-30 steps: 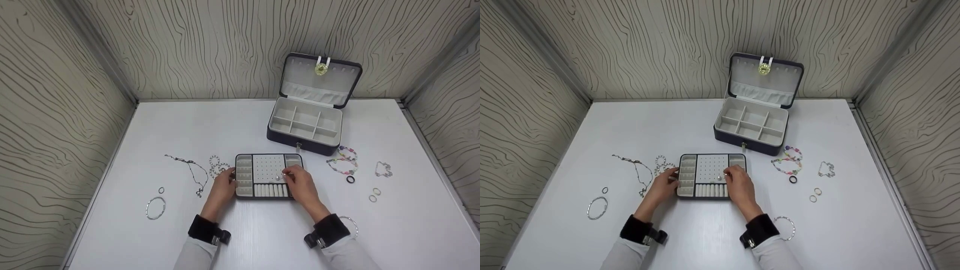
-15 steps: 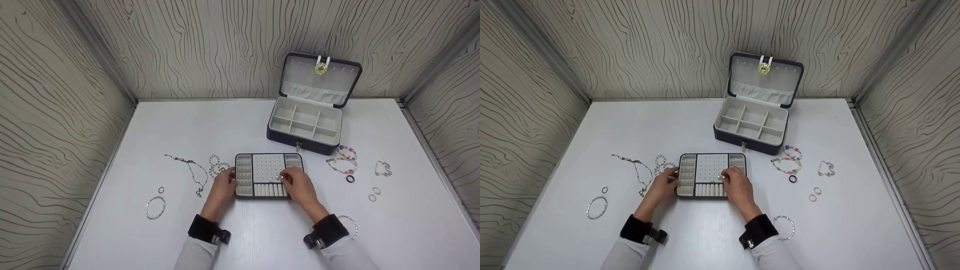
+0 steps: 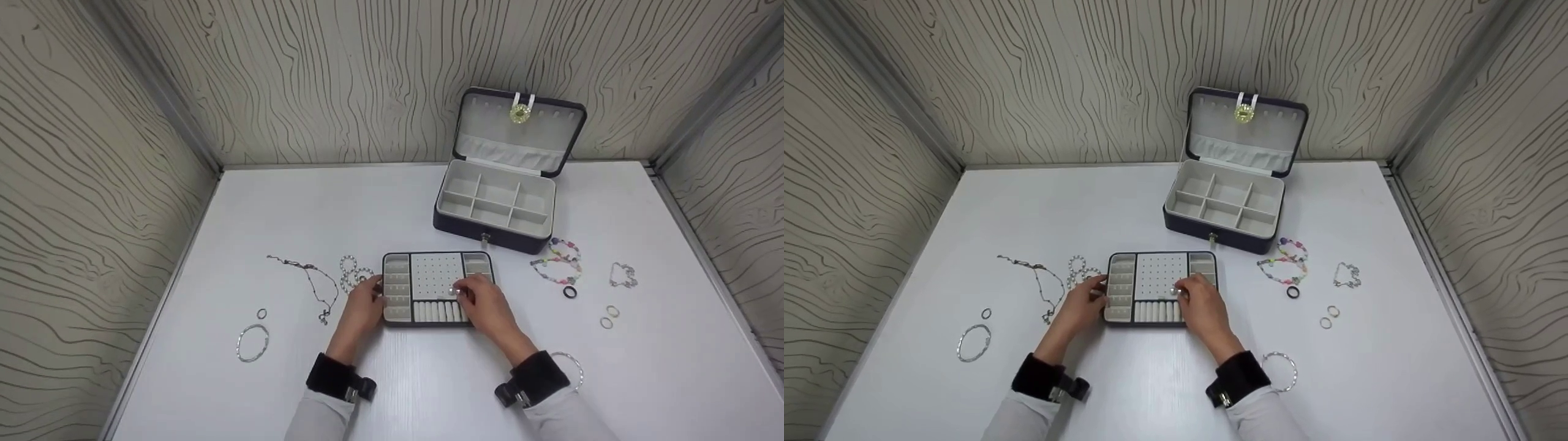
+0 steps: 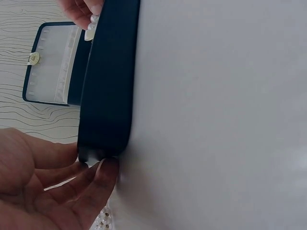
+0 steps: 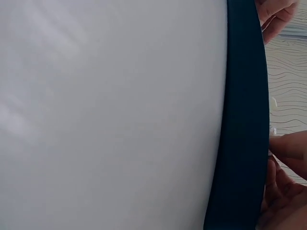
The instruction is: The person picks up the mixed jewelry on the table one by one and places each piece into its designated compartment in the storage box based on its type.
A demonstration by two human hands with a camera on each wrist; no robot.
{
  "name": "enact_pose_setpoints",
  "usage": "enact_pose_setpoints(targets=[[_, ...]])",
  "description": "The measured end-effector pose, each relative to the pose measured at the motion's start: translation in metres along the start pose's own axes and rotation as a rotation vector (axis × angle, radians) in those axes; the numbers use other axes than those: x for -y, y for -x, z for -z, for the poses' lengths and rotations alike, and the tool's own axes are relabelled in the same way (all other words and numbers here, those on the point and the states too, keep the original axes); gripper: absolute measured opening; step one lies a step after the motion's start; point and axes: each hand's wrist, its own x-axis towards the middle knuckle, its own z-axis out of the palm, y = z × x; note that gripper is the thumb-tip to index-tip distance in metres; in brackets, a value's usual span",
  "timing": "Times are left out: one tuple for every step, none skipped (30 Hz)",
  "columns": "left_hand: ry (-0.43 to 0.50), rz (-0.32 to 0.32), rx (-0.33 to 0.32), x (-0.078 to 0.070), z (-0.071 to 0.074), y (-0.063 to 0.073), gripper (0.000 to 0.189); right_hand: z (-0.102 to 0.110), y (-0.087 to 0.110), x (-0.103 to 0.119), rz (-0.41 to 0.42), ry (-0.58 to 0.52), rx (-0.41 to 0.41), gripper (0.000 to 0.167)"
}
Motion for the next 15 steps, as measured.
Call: enact_pose_setpoints(targets=[[0.001,-0.004,-0.002,0.0,0.0,0.0,0.048,0.001,0.0,0.0,-0.001,-0.01,0.007,0.021],[0.004,-0.007,-0.002,0.0,0.0,0.0,0.048,0.002,0.001,0.001,0.0,-0.021,0.014,0.023],[0.004,-0.005,-0.002,0.0,0.0,-0.001,0.048,0.004,0.002,0.001,-0.006,-0.032,0.028,0.026],[0.003,-0.002,-0.002,0.0,0.0,-0.001,0.048,0.006,0.002,0.002,-0.009,-0.044,0.043,0.029],[0.003,-0.002,-0.002,0.001,0.0,-0.001,0.048,0.008,0.003,0.003,-0.011,-0.055,0.059,0.032],[0.006,0.002,-0.004,0.001,-0.001,-0.001,0.048,0.01,0.004,0.003,-0.015,-0.065,0.076,0.035],[0.009,0.004,-0.005,0.001,-0.001,-0.001,0.048,0.014,0.005,0.004,-0.017,-0.075,0.09,0.037],[0.01,0.007,-0.004,0.002,-0.001,-0.001,0.048,0.017,0.006,0.004,-0.017,-0.085,0.102,0.039],[0.01,0.009,-0.003,0.002,-0.001,-0.001,0.048,0.021,0.008,0.004,-0.021,-0.095,0.114,0.04],[0.011,0.003,-0.003,0.003,-0.001,-0.002,0.048,0.024,0.009,0.003,-0.019,-0.103,0.117,0.041],[0.014,-0.002,-0.001,0.004,-0.001,-0.002,0.048,0.028,0.011,0.001,-0.017,-0.106,0.116,0.042],[0.019,-0.009,-0.001,0.004,-0.001,-0.002,0.048,0.033,0.012,-0.001,-0.011,-0.111,0.109,0.042],[0.021,-0.016,0.0,0.005,-0.001,-0.002,0.048,0.037,0.014,-0.004,-0.006,-0.111,0.101,0.042],[0.025,-0.022,0.003,0.005,-0.001,-0.002,0.049,0.042,0.015,-0.007,0.0,-0.11,0.091,0.043],[0.029,-0.029,0.004,0.005,-0.001,-0.002,0.049,0.046,0.016,-0.011,0.003,-0.106,0.077,0.043]])
